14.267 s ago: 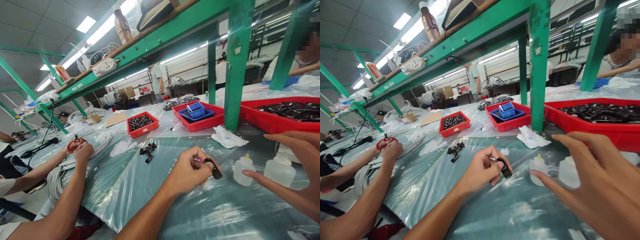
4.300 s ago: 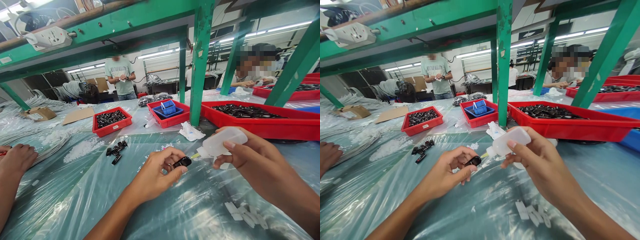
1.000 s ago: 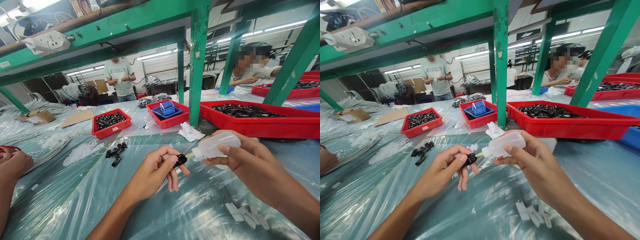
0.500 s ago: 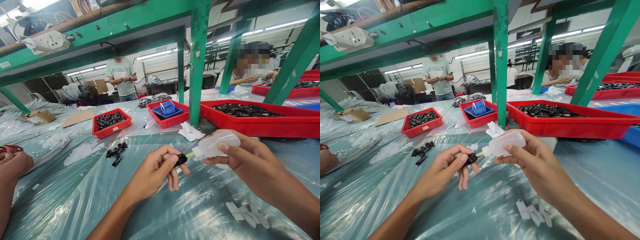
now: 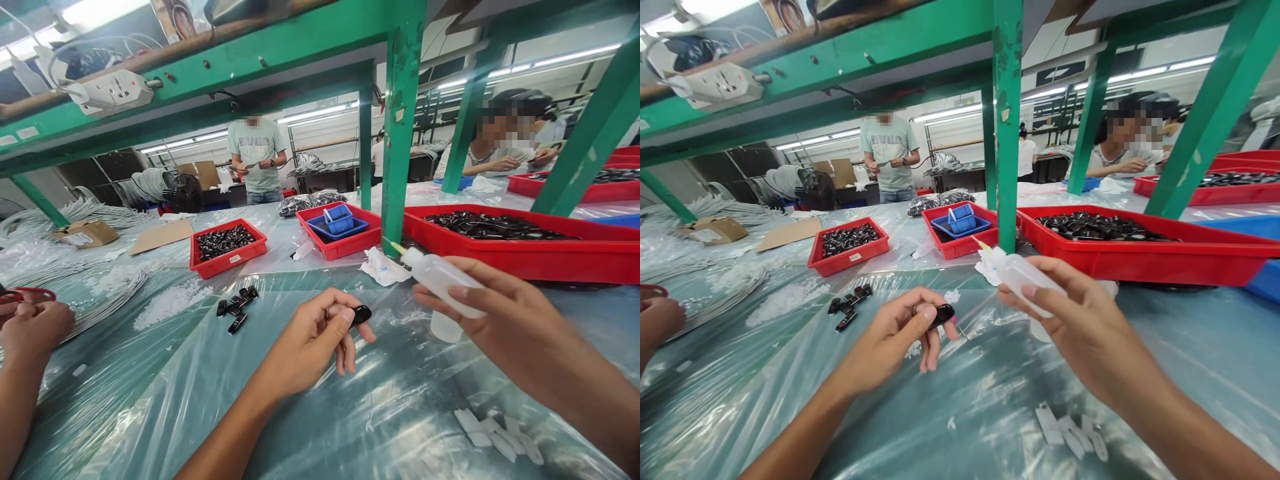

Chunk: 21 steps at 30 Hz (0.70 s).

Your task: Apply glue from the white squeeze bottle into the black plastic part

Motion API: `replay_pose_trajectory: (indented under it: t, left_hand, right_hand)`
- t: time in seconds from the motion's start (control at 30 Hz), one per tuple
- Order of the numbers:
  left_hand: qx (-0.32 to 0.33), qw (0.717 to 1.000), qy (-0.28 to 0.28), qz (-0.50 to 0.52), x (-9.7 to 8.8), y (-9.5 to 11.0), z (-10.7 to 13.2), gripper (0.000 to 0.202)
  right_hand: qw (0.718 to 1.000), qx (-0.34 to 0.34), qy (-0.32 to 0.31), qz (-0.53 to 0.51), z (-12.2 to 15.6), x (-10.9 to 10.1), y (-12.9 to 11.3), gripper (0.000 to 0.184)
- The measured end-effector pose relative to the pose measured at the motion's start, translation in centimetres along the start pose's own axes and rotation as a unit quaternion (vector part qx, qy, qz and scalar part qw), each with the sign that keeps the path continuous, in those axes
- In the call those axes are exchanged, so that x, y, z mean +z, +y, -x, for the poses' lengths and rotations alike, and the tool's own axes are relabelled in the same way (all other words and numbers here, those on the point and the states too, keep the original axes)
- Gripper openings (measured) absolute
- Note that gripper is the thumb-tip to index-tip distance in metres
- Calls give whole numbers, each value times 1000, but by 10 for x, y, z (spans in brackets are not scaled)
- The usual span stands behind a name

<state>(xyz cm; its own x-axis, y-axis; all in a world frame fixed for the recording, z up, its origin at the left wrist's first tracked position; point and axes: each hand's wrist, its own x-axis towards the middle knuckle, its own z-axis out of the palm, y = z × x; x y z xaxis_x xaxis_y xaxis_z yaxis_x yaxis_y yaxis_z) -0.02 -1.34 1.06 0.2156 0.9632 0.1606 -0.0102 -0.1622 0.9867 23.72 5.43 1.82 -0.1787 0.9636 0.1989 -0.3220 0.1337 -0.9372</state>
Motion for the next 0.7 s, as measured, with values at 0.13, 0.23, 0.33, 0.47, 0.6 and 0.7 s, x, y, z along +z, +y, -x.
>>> replay_pose_trajectory:
  t: [0.13,0.23,0.33,0.47,0.6,0.7]
  left_hand:
    - [3,1000,6,2,-1,-2,-1,43]
    - [6,1000,13,2,-2,-2,-3,43]
    - [6,1000,18,-4,-2,-3,-4,44]
    - [10,1000,19,-18,-2,-3,-4,43]
    - [13,999,21,-23,-2,-2,-4,41]
    - [17,999,23,-27,-2,-1,-4,38]
  right_hand:
    - [993,58,-40,95,8,4,11,52]
    - [988,48,-54,135,10,7,16,53]
    - [982,19,-47,185,11,12,23,58]
    - [959,-18,-105,263,13,10,42,45]
    - [941,-49,-141,303,11,0,64,30]
    - [927,-77,-144,337,8,-6,75,35]
